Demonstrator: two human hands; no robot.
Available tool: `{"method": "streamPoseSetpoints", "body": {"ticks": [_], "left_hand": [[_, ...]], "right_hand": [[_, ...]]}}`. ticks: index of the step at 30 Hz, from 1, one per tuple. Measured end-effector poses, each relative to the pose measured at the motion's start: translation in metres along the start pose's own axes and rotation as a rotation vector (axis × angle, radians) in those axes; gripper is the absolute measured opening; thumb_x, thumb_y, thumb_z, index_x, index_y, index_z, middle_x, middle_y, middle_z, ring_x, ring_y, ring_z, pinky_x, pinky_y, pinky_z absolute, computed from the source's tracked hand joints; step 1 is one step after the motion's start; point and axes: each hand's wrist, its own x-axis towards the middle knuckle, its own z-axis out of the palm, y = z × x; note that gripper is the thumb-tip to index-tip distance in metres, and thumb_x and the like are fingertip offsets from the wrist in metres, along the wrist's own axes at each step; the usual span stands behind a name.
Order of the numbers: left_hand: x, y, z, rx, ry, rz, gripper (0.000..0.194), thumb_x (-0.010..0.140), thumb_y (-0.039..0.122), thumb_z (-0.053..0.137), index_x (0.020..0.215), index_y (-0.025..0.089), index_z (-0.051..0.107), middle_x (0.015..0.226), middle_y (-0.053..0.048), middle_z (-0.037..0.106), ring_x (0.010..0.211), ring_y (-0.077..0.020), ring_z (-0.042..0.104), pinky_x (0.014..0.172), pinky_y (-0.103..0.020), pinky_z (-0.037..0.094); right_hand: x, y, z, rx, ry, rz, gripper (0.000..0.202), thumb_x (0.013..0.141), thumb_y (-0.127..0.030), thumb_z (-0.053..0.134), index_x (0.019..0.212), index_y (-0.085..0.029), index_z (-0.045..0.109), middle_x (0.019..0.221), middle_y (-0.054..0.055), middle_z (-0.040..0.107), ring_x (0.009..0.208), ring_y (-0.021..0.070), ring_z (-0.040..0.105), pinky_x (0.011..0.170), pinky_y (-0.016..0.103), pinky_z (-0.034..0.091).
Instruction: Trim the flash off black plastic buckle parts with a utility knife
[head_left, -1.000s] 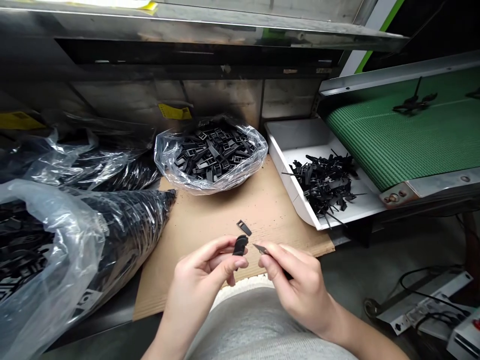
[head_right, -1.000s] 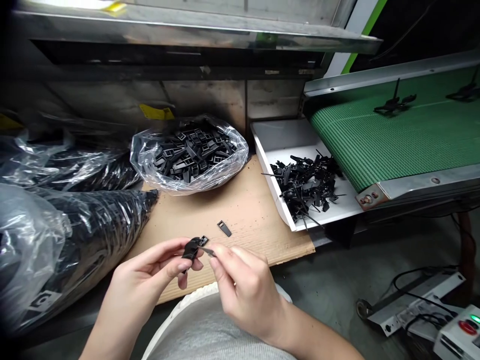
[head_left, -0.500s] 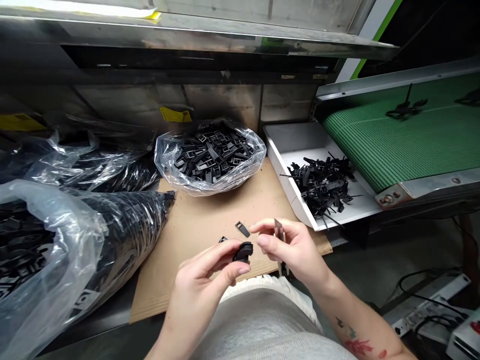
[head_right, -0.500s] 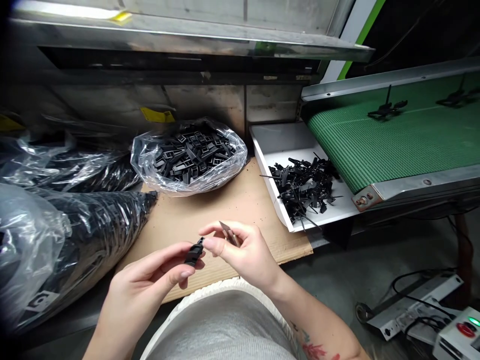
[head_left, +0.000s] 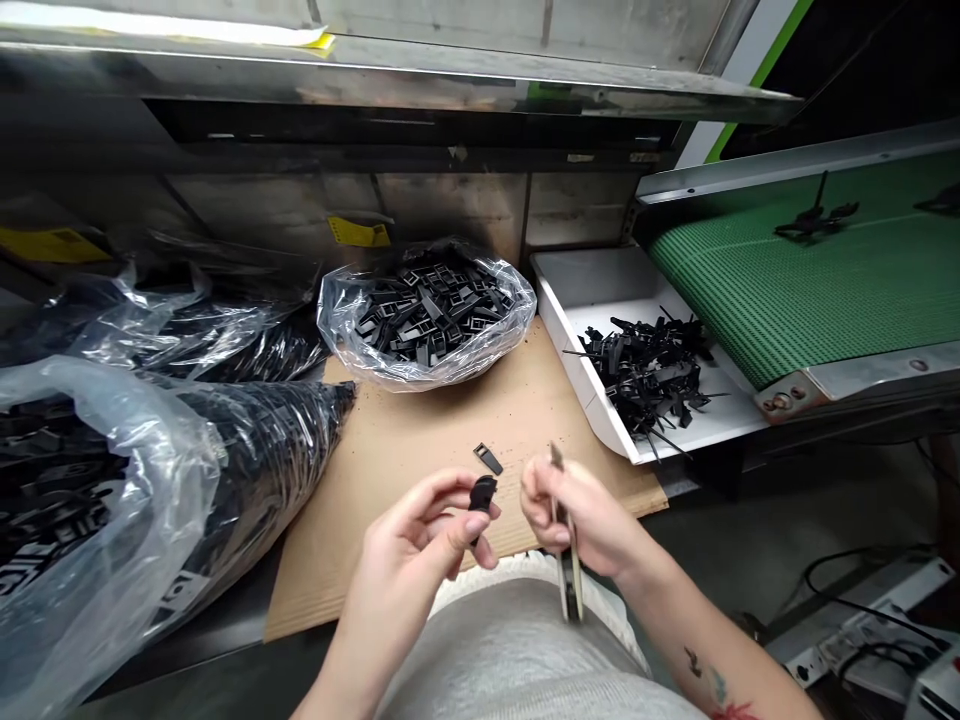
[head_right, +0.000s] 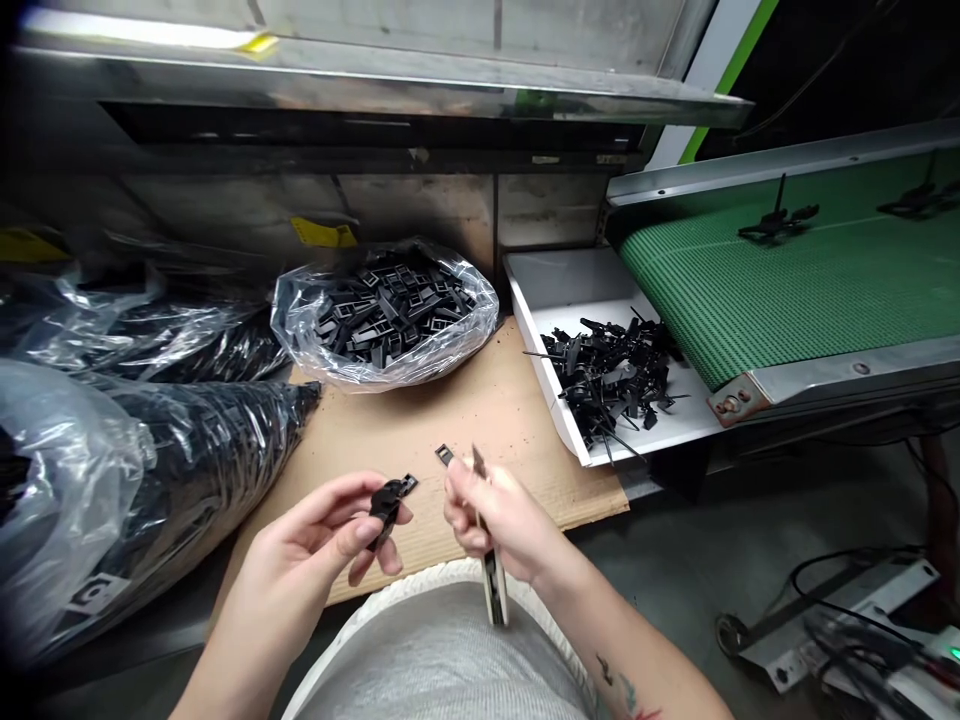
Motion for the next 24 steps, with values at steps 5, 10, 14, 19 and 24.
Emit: {"method": "streamPoseSetpoints", "body": {"ticks": [5,10,14,19,24], "left_hand": [[0.008,-0.002,-0.003,-0.199,-0.074,-0.048,0.033,0.07,0.028,0.066,0.1,0.015,0.064,0.08,-0.008,0.066,0.05,-0.0108,0.058,0.038,-0.018,0.042],[0.006,0.001,-0.001,-0.269,-0.095,-0.031,0.031,0.073,0.024,0.063,0.103,0.017,0.063,0.092,-0.01,0.068,0.062,-0.0162,0.065,0.046,-0.023,0.052],[0.0,0.001,0.004,-0.235,-0.063,0.006,0.031,0.076,0.022,0.061,0.107,0.021,0.062,0.087,-0.005,0.07,0.062,-0.0131,0.065,0.056,-0.022,0.056],[-0.004,0.005,0.007,-0.159,0.004,0.046,0.03,0.074,0.022,0.062,0.105,0.021,0.063,0.089,-0.004,0.07,0.062,-0.0134,0.067,0.061,-0.023,0.058],[-0.006,0.008,0.008,-0.077,0.044,0.104,0.03,0.074,0.022,0.063,0.103,0.023,0.064,0.094,-0.003,0.07,0.063,-0.0121,0.067,0.062,-0.02,0.057]], "right_hand": [[-0.018,0.03,0.004,-0.189,0.073,-0.164,0.018,0.082,-0.033,0.054,0.088,-0.016,0.054,0.067,-0.002,0.047,0.051,0.0067,0.044,0.047,0.02,0.038],[-0.028,0.02,0.01,-0.925,0.332,-0.844,0.023,0.086,-0.009,0.041,0.102,-0.016,0.057,0.079,0.006,0.059,0.064,0.0128,0.056,0.061,0.027,0.048],[-0.018,0.006,0.015,-1.163,0.368,-1.027,0.026,0.083,-0.005,0.045,0.105,-0.014,0.056,0.085,0.009,0.063,0.079,0.0176,0.061,0.07,0.03,0.051],[-0.01,0.006,0.016,-1.259,0.386,-1.094,0.028,0.084,-0.006,0.044,0.108,-0.014,0.055,0.085,0.01,0.065,0.081,0.0191,0.062,0.07,0.031,0.053],[-0.011,0.007,0.016,-1.261,0.367,-1.071,0.029,0.084,-0.005,0.044,0.11,-0.015,0.052,0.088,0.01,0.063,0.083,0.0193,0.061,0.071,0.031,0.052]]}}
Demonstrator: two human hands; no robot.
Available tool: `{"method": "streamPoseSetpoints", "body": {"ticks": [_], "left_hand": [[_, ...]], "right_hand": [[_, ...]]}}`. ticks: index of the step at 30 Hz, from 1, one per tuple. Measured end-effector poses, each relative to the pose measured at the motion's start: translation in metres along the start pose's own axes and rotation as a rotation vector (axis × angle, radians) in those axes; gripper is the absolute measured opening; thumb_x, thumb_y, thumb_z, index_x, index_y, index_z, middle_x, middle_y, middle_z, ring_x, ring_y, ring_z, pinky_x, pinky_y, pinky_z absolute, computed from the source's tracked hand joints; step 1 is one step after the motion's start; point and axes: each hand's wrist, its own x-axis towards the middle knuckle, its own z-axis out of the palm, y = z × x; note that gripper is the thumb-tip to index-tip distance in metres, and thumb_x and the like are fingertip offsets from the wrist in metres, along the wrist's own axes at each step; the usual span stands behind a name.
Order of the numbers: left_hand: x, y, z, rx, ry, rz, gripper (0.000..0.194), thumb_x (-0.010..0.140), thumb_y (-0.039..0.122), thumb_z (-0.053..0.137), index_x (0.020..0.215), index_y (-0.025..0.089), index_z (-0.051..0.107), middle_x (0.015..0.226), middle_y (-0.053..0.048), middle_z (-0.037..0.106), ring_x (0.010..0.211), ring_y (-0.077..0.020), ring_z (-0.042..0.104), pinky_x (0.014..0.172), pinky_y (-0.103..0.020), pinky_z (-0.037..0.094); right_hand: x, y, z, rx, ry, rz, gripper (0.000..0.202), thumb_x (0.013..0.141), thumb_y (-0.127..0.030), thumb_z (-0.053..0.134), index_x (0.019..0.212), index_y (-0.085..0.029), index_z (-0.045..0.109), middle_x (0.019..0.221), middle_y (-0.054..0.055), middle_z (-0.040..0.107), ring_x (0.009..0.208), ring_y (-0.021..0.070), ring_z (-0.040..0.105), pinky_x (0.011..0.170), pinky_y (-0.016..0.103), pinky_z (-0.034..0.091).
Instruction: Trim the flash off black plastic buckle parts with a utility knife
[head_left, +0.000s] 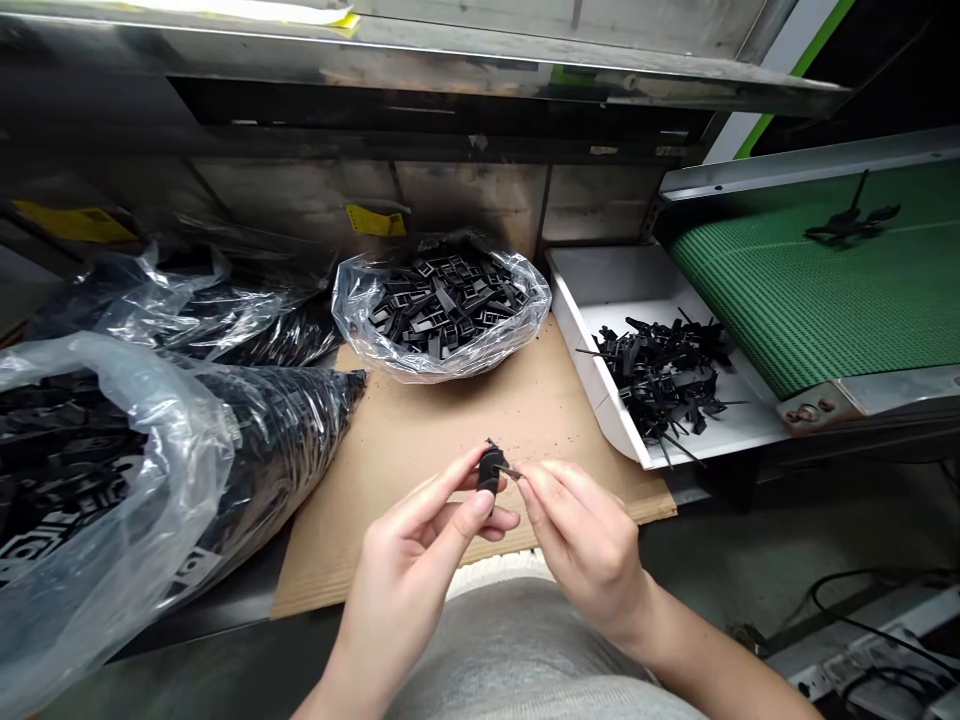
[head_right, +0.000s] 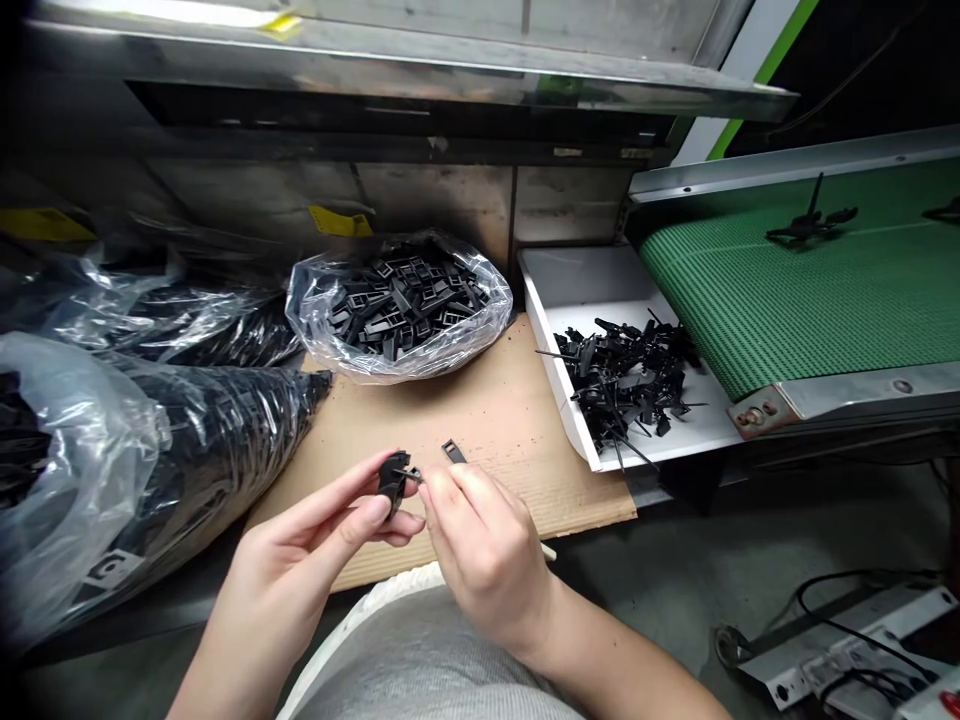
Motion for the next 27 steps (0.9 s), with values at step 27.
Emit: {"method": "streamPoseSetpoints", "body": {"ticks": [27], "left_hand": [[0.006,-0.001,-0.007,0.127,-0.196,-0.065,0.028,0.073,0.024,0.062,0.101,0.021,0.066,0.073,-0.001,0.067,0.062,-0.0132,0.063,0.061,-0.022,0.052]], "right_hand": [[0.043,0.003,-0.002,0.296,-0.04,0.449,0.006,0.079,-0.023,0.055,0.077,-0.018,0.057,0.072,0.0,0.055,0.061,0.0099,0.05,0.055,0.021,0.04]]}}
